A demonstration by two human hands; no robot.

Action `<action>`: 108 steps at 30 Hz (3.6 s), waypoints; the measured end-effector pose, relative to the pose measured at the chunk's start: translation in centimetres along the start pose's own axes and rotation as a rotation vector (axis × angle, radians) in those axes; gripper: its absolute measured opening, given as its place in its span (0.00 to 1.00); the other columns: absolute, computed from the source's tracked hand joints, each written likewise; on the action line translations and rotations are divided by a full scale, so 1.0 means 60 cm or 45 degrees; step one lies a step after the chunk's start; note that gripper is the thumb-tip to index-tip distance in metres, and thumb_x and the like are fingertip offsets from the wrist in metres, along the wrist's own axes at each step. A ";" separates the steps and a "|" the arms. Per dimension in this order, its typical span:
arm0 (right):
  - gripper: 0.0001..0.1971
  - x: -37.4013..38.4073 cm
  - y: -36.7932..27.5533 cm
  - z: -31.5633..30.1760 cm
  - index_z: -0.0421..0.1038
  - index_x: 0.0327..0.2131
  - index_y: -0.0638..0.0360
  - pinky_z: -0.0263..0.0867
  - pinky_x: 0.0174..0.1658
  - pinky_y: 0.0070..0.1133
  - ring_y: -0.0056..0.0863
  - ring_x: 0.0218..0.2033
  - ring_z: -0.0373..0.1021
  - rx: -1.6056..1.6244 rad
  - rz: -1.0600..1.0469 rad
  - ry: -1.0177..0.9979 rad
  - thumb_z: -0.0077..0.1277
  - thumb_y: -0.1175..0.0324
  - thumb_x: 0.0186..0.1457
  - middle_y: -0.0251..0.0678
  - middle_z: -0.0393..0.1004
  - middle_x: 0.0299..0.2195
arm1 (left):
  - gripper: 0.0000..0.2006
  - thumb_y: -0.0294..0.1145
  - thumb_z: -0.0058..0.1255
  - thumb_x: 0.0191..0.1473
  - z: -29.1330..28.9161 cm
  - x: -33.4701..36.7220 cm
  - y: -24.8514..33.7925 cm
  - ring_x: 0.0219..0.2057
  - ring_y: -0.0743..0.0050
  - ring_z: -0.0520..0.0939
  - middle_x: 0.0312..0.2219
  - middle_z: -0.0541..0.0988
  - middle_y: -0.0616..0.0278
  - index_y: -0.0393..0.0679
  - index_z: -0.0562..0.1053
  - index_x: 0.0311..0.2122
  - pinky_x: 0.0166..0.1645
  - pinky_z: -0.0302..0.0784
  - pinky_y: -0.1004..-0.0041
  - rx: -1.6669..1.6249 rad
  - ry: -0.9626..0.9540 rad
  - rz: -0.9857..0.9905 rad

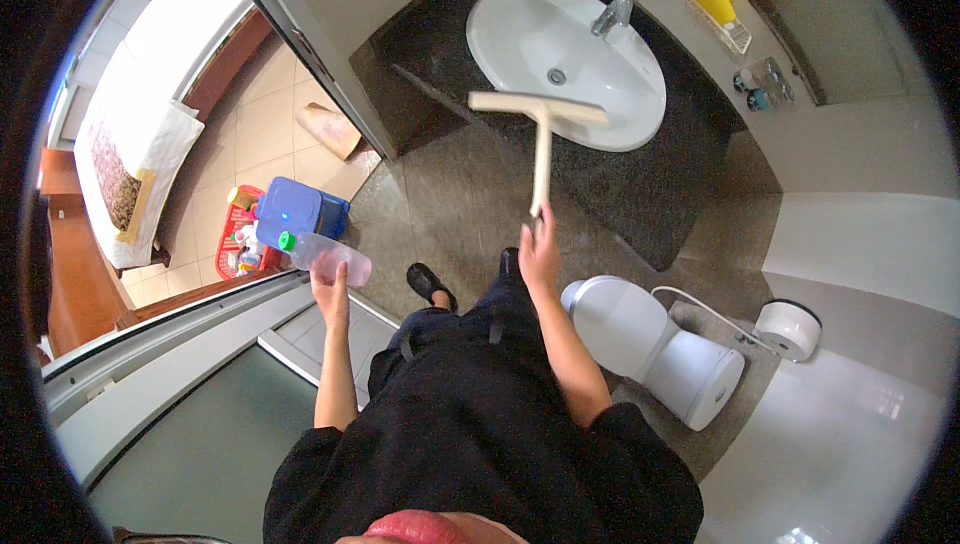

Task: The person pours water from a plastic bottle onto the bathroom floor, then uses a handheld squeegee to push the water toward the drain. The person repeatedly moves the squeegee across the tiled floor to clear the water.

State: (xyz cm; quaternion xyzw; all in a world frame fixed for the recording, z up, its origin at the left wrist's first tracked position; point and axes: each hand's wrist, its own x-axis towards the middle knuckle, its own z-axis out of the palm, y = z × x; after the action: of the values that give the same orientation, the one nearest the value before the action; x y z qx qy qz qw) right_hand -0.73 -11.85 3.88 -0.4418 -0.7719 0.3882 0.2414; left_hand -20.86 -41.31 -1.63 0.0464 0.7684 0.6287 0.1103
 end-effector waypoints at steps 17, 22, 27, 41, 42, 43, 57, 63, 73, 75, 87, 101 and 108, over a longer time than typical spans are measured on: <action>0.30 0.129 -0.016 0.063 0.46 0.60 0.37 0.67 0.28 0.41 0.50 0.25 0.71 -0.768 -0.136 -0.273 0.44 0.63 0.54 0.49 0.74 0.25 | 0.25 0.36 0.54 0.52 -0.007 -0.081 -0.039 0.47 0.70 0.70 0.48 0.69 0.56 0.38 0.63 0.53 0.52 0.65 0.72 -0.069 0.053 -0.254; 0.31 -0.008 0.117 -0.117 0.47 0.59 0.36 0.67 0.28 0.38 0.47 0.27 0.72 -0.749 -0.164 -0.274 0.47 0.66 0.53 0.44 0.75 0.31 | 0.24 0.35 0.54 0.52 0.027 -0.094 -0.050 0.46 0.71 0.71 0.46 0.71 0.58 0.39 0.64 0.52 0.49 0.66 0.73 -0.058 0.022 -0.242; 0.28 -0.089 0.162 -0.208 0.53 0.58 0.41 0.68 0.29 0.33 0.45 0.28 0.73 -0.282 -0.175 -0.126 0.47 0.68 0.53 0.38 0.76 0.34 | 0.23 0.33 0.53 0.52 0.049 -0.066 -0.049 0.46 0.69 0.71 0.47 0.70 0.56 0.38 0.63 0.52 0.49 0.66 0.72 -0.038 -0.087 -0.168; 0.27 0.146 0.250 -0.267 0.49 0.57 0.39 0.66 0.37 0.43 0.55 0.35 0.69 -0.394 0.385 0.532 0.44 0.60 0.55 0.50 0.74 0.34 | 0.24 0.31 0.52 0.53 0.090 0.025 0.060 0.50 0.66 0.68 0.49 0.68 0.54 0.36 0.61 0.54 0.53 0.63 0.70 0.215 -0.267 0.091; 0.27 0.146 0.237 -0.260 0.48 0.58 0.39 0.66 0.36 0.42 0.54 0.35 0.70 -0.409 0.446 0.504 0.44 0.60 0.55 0.50 0.74 0.33 | 0.24 0.31 0.52 0.53 0.083 0.033 0.061 0.50 0.64 0.68 0.49 0.67 0.53 0.35 0.61 0.53 0.54 0.63 0.69 -0.010 -0.275 0.054; 0.27 0.148 0.223 -0.252 0.48 0.58 0.39 0.66 0.36 0.42 0.54 0.34 0.70 -0.425 0.506 0.477 0.44 0.61 0.55 0.50 0.74 0.33 | 0.24 0.31 0.52 0.53 0.075 0.035 0.062 0.50 0.64 0.68 0.49 0.67 0.53 0.35 0.61 0.53 0.54 0.63 0.69 0.096 -0.246 0.099; 0.26 -0.184 0.097 -0.218 0.52 0.57 0.47 0.67 0.38 0.33 0.50 0.39 0.70 -0.232 0.480 0.310 0.44 0.69 0.55 0.51 0.71 0.41 | 0.24 0.30 0.55 0.51 0.071 -0.021 0.031 0.44 0.69 0.73 0.43 0.72 0.56 0.35 0.63 0.52 0.48 0.68 0.72 0.141 -0.344 -0.022; 0.29 -0.100 0.055 -0.192 0.46 0.58 0.47 0.67 0.29 0.39 0.53 0.28 0.71 -0.257 0.530 0.179 0.44 0.69 0.55 0.53 0.73 0.29 | 0.23 0.31 0.56 0.49 0.133 -0.050 -0.002 0.43 0.71 0.75 0.42 0.74 0.54 0.34 0.65 0.50 0.46 0.69 0.73 0.088 -0.595 -0.079; 0.33 -0.101 0.017 -0.135 0.35 0.61 0.58 0.68 0.24 0.39 0.50 0.22 0.71 -0.736 0.508 -0.022 0.41 0.66 0.56 0.51 0.72 0.20 | 0.18 0.28 0.58 0.46 0.181 -0.050 0.023 0.39 0.68 0.78 0.36 0.78 0.54 0.34 0.70 0.43 0.45 0.70 0.70 0.248 -0.719 0.075; 0.33 -0.122 0.014 -0.157 0.36 0.61 0.56 0.67 0.24 0.39 0.49 0.22 0.71 -0.774 0.538 -0.074 0.42 0.66 0.56 0.51 0.72 0.20 | 0.19 0.28 0.58 0.46 0.177 -0.052 0.016 0.40 0.68 0.77 0.37 0.77 0.53 0.33 0.70 0.44 0.46 0.70 0.70 0.208 -0.682 0.020; 0.26 -0.143 -0.041 -0.304 0.51 0.58 0.45 0.64 0.17 0.21 0.25 0.14 0.68 0.058 0.823 0.105 0.43 0.68 0.56 0.35 0.71 0.19 | 0.21 0.33 0.58 0.46 0.079 -0.060 -0.053 0.40 0.59 0.78 0.36 0.77 0.49 0.34 0.69 0.45 0.45 0.70 0.66 0.589 -0.771 0.072; 0.29 0.029 0.229 -0.325 0.43 0.60 0.40 0.66 0.31 0.43 0.52 0.26 0.71 -0.581 0.538 0.291 0.41 0.61 0.56 0.53 0.73 0.24 | 0.20 0.32 0.61 0.44 0.241 -0.110 0.120 0.37 0.65 0.79 0.35 0.78 0.50 0.31 0.71 0.41 0.44 0.72 0.69 0.289 -0.779 0.251; 0.30 -0.275 0.160 -0.322 0.45 0.60 0.43 0.65 0.27 0.44 0.52 0.23 0.70 -0.487 0.525 0.233 0.44 0.66 0.55 0.51 0.72 0.21 | 0.19 0.33 0.61 0.43 0.327 -0.162 0.144 0.37 0.60 0.79 0.34 0.78 0.50 0.34 0.72 0.39 0.43 0.71 0.67 0.362 -0.822 0.392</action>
State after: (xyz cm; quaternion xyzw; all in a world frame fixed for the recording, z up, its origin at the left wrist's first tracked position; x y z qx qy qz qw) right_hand 25.96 -15.76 6.86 -0.6601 -0.7000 0.2349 0.1384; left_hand -7.54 -22.85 4.28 0.3716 0.7578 0.4781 0.2431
